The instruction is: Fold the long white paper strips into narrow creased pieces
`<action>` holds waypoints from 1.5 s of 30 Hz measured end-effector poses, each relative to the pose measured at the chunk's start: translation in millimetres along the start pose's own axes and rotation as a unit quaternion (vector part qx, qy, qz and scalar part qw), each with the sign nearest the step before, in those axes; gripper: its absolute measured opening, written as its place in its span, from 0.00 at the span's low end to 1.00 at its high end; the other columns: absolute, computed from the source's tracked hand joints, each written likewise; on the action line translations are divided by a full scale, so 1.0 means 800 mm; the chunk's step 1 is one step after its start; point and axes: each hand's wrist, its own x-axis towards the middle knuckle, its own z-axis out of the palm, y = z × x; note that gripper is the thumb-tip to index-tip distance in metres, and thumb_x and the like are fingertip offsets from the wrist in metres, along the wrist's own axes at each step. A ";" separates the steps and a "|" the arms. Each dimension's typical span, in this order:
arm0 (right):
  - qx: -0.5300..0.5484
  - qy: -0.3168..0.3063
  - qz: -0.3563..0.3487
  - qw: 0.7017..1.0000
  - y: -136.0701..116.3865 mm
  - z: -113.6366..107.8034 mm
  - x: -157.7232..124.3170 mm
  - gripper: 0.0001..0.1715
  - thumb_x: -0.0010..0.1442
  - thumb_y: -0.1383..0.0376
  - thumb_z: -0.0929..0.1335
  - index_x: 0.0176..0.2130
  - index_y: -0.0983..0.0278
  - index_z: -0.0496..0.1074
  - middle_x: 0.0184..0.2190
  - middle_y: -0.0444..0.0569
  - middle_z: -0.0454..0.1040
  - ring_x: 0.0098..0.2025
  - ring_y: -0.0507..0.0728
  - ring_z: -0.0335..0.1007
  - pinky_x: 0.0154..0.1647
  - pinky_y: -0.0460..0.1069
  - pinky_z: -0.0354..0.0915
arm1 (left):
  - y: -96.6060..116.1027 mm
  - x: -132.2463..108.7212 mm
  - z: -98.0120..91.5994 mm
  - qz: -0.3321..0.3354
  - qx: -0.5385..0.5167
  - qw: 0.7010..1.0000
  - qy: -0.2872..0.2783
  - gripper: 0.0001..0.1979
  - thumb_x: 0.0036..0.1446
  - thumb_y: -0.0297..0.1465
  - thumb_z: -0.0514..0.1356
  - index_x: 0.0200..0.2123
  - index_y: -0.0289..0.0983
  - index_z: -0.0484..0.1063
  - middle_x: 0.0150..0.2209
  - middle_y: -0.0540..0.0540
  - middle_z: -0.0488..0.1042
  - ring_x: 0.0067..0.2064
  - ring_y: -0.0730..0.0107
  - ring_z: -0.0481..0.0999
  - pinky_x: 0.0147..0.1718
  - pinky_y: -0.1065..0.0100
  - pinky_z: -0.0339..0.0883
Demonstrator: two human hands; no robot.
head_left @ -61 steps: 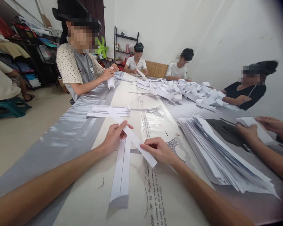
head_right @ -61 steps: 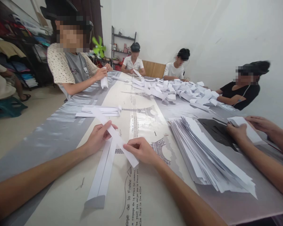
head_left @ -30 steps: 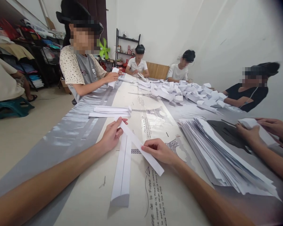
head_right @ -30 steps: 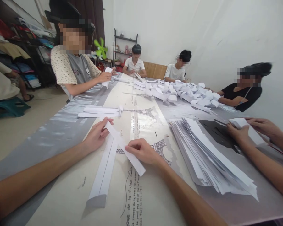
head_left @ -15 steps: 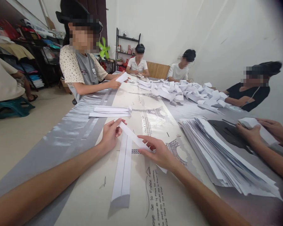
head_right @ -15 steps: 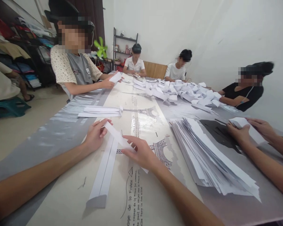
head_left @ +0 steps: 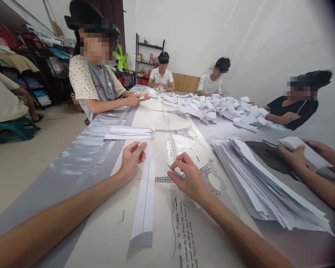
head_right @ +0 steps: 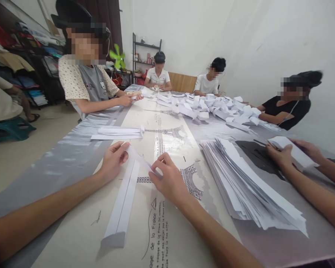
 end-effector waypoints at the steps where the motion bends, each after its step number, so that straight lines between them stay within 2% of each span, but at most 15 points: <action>1: -0.007 -0.001 -0.005 1.000 -0.001 -0.001 0.000 0.08 0.63 0.66 0.69 0.32 0.61 0.66 0.40 0.49 0.67 0.32 0.53 0.64 0.28 0.50 0.61 | -0.001 0.000 0.000 0.004 0.013 1.000 0.006 0.14 0.55 0.41 0.69 0.29 0.36 0.73 0.19 0.56 0.61 0.18 0.82 0.59 0.16 0.75 0.45; 4: -0.011 -0.036 -0.017 0.999 -0.004 -0.003 -0.001 0.08 0.65 0.66 0.67 0.32 0.61 0.65 0.37 0.48 0.69 0.30 0.52 0.63 0.28 0.49 0.61 | -0.003 0.000 0.000 0.018 0.043 0.999 0.024 0.14 0.56 0.41 0.68 0.30 0.36 0.73 0.19 0.56 0.61 0.18 0.82 0.57 0.17 0.75 0.45; 7: 0.033 -0.068 -0.023 0.997 -0.006 -0.003 -0.002 0.09 0.67 0.65 0.67 0.32 0.61 0.66 0.31 0.44 0.70 0.28 0.52 0.64 0.29 0.49 0.62 | 0.000 -0.001 0.001 0.011 0.042 0.999 0.023 0.14 0.56 0.41 0.68 0.30 0.36 0.73 0.18 0.57 0.59 0.18 0.83 0.53 0.17 0.76 0.43; 10: 0.125 -0.085 -0.006 0.988 -0.005 0.001 -0.001 0.09 0.67 0.63 0.67 0.33 0.60 0.67 0.28 0.42 0.71 0.29 0.52 0.67 0.30 0.48 0.64 | 0.005 -0.002 0.000 -0.035 0.019 0.999 -0.023 0.14 0.58 0.42 0.66 0.35 0.36 0.74 0.16 0.58 0.56 0.18 0.81 0.50 0.17 0.76 0.40; 13: 0.213 -0.094 0.047 0.971 -0.004 0.004 -0.001 0.09 0.68 0.60 0.67 0.35 0.60 0.66 0.29 0.42 0.71 0.30 0.52 0.67 0.30 0.48 0.64 | 0.008 -0.002 -0.001 -0.073 -0.012 0.995 -0.065 0.14 0.59 0.42 0.66 0.38 0.36 0.74 0.16 0.58 0.56 0.17 0.81 0.48 0.16 0.75 0.37; 16: 0.273 -0.105 0.087 0.952 -0.003 0.005 0.000 0.09 0.69 0.58 0.66 0.38 0.59 0.65 0.28 0.40 0.68 0.28 0.51 0.65 0.28 0.47 0.61 | 0.008 -0.001 -0.001 -0.078 -0.027 0.994 -0.070 0.15 0.57 0.41 0.68 0.31 0.36 0.69 0.15 0.58 0.56 0.17 0.82 0.47 0.17 0.75 0.36; 19: 0.293 -0.115 0.096 0.944 -0.005 0.006 0.001 0.10 0.68 0.56 0.67 0.43 0.58 0.65 0.31 0.41 0.71 0.30 0.52 0.66 0.29 0.48 0.62 | 0.007 -0.002 0.000 -0.073 -0.014 0.994 -0.075 0.20 0.58 0.43 0.68 0.28 0.37 0.65 0.15 0.58 0.57 0.17 0.83 0.49 0.17 0.75 0.39; 22: 0.292 -0.122 0.100 0.943 -0.008 0.008 0.001 0.18 0.64 0.57 0.71 0.51 0.57 0.66 0.33 0.42 0.71 0.32 0.53 0.68 0.32 0.50 0.65 | 0.006 -0.002 0.001 -0.075 0.000 0.993 -0.087 0.22 0.59 0.47 0.67 0.29 0.37 0.65 0.15 0.57 0.60 0.17 0.83 0.50 0.18 0.75 0.41; 25: 0.313 -0.124 0.096 0.937 -0.012 0.010 0.000 0.22 0.62 0.60 0.72 0.54 0.57 0.67 0.31 0.41 0.67 0.34 0.54 0.68 0.33 0.50 0.67 | 0.005 -0.003 0.002 -0.076 0.018 0.992 -0.099 0.23 0.59 0.50 0.65 0.30 0.37 0.65 0.15 0.57 0.60 0.16 0.82 0.49 0.17 0.74 0.40; 30: 0.368 -0.114 0.106 0.917 -0.022 -0.001 -0.002 0.30 0.62 0.61 0.71 0.61 0.50 0.64 0.33 0.39 0.63 0.28 0.50 0.64 0.26 0.46 0.64 | 0.002 -0.005 0.002 -0.068 0.032 0.994 -0.085 0.24 0.59 0.52 0.65 0.29 0.39 0.64 0.12 0.60 0.52 0.16 0.81 0.47 0.17 0.73 0.38; 32: 0.393 -0.120 0.119 0.904 -0.023 -0.007 -0.001 0.32 0.63 0.61 0.71 0.63 0.47 0.63 0.35 0.40 0.64 0.28 0.50 0.67 0.24 0.46 0.66 | 0.001 -0.006 0.002 -0.060 0.021 0.995 -0.073 0.24 0.58 0.51 0.65 0.27 0.38 0.63 0.13 0.60 0.51 0.16 0.81 0.47 0.17 0.72 0.38; 36: 0.403 -0.144 0.154 0.891 -0.018 -0.013 0.001 0.18 0.63 0.59 0.71 0.54 0.52 0.75 0.43 0.46 0.71 0.34 0.55 0.77 0.27 0.50 0.72 | 0.003 -0.004 0.002 -0.031 -0.004 0.998 -0.063 0.20 0.58 0.44 0.69 0.27 0.38 0.65 0.13 0.60 0.52 0.17 0.81 0.47 0.19 0.73 0.41; 38: 0.401 -0.160 0.171 0.886 -0.014 -0.013 0.001 0.14 0.64 0.59 0.71 0.49 0.54 0.78 0.41 0.48 0.75 0.35 0.58 0.79 0.28 0.51 0.73 | 0.004 -0.004 0.002 -0.034 -0.009 0.997 -0.070 0.17 0.56 0.40 0.70 0.29 0.38 0.67 0.13 0.60 0.53 0.17 0.81 0.48 0.18 0.73 0.41; 42: 0.382 -0.192 0.171 0.887 -0.012 -0.008 -0.001 0.10 0.64 0.59 0.70 0.46 0.55 0.79 0.33 0.46 0.78 0.32 0.57 0.77 0.30 0.52 0.71 | 0.005 -0.005 0.002 -0.046 -0.007 0.994 -0.101 0.16 0.57 0.41 0.68 0.28 0.37 0.68 0.18 0.56 0.62 0.18 0.80 0.57 0.17 0.74 0.45; 45: 0.348 -0.183 0.142 0.908 -0.012 -0.004 -0.001 0.09 0.64 0.60 0.70 0.44 0.55 0.81 0.39 0.47 0.80 0.33 0.55 0.73 0.32 0.51 0.68 | 0.004 -0.008 0.002 -0.042 0.029 0.989 -0.141 0.17 0.58 0.42 0.67 0.28 0.36 0.68 0.20 0.54 0.65 0.18 0.80 0.60 0.17 0.74 0.48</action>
